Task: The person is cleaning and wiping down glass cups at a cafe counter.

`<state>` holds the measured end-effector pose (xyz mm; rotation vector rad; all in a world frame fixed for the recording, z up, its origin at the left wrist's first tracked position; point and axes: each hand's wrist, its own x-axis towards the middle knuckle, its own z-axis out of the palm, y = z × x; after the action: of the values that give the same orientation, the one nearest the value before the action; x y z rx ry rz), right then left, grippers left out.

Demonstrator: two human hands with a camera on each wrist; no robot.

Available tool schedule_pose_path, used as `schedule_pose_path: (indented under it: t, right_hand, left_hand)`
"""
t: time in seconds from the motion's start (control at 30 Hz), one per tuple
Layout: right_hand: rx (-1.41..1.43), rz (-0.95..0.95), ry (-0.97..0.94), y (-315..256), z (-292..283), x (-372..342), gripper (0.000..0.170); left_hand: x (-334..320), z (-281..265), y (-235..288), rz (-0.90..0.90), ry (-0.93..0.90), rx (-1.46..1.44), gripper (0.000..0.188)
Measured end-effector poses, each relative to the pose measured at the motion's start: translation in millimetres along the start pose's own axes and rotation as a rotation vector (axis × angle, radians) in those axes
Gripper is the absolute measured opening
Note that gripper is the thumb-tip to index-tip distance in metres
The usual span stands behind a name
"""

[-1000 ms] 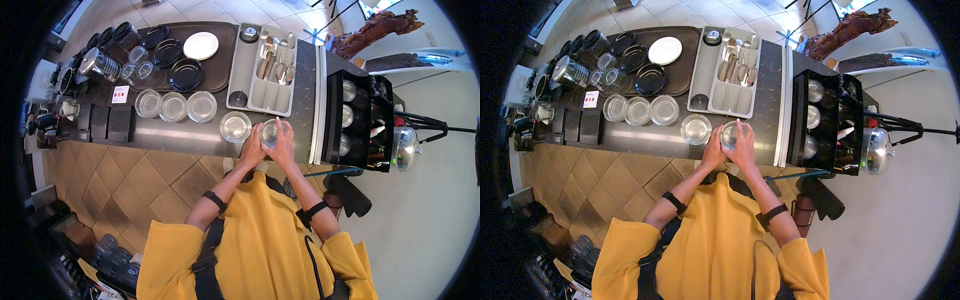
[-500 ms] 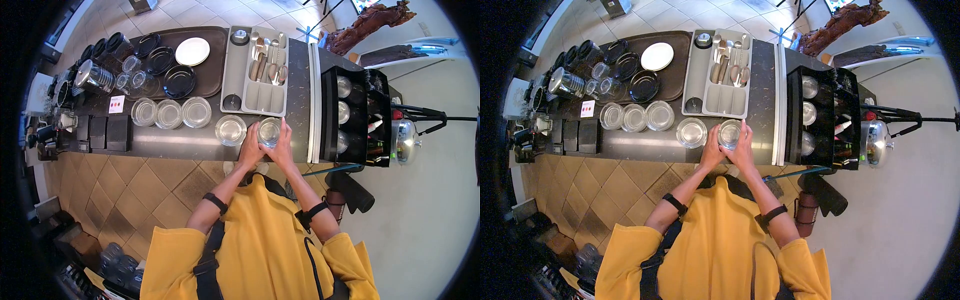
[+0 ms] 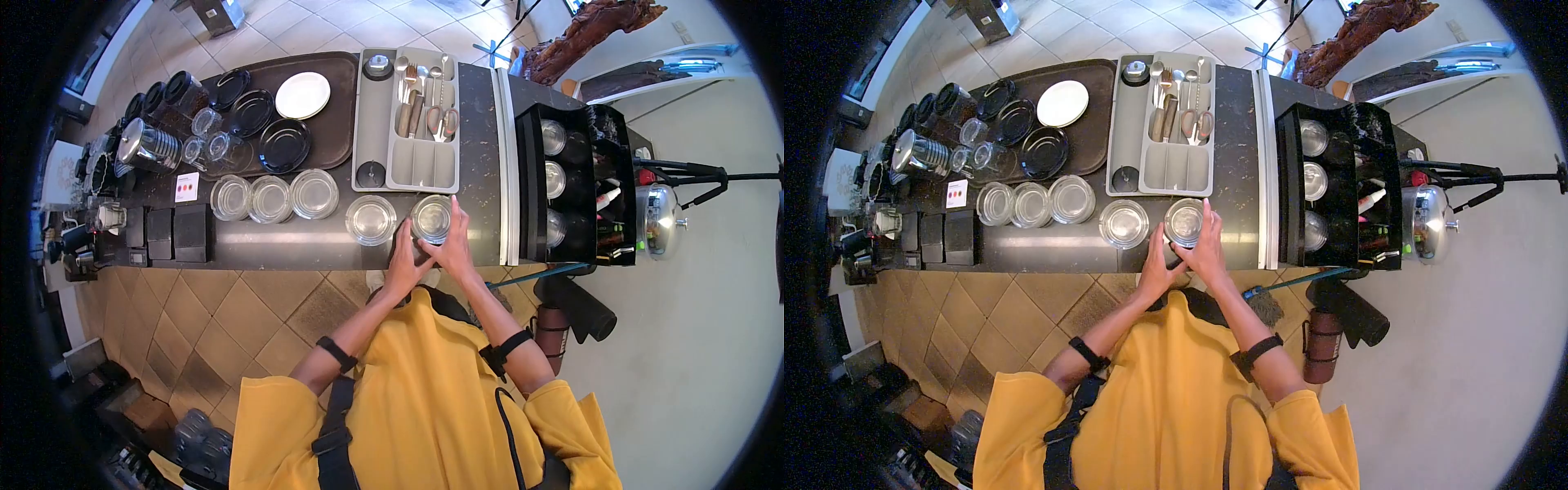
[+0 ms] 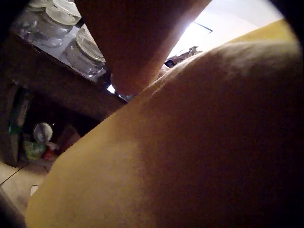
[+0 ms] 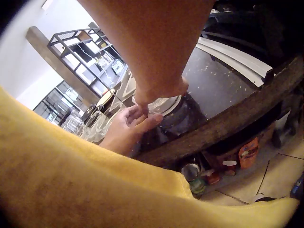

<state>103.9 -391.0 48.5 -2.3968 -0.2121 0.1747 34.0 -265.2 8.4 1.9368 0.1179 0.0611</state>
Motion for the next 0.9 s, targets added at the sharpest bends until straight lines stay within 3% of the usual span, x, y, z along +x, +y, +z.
schedule_pose_path:
  t: [0.2, 0.63, 0.7, 0.9]
  right_hand:
    - [0.018, -0.023, 0.006, -6, 3, -2, 0.118]
    - [-0.003, -0.082, 0.083, -8, 14, -7, 0.12]
    - [-0.009, -0.015, 0.035, -11, 13, -7, 0.119]
    - [-0.021, -0.041, 0.077, -14, 16, -13, 0.112]
  left_hand:
    - [-30, -18, -10, 0.052, -0.16, 0.054, 0.1]
    - [-26, -30, -15, 0.071, -0.217, -0.054, 0.092]
    - [-27, -29, -21, 0.099, -0.195, -0.008, 0.091]
    - [-31, -32, -22, 0.097, -0.22, -0.054, 0.09]
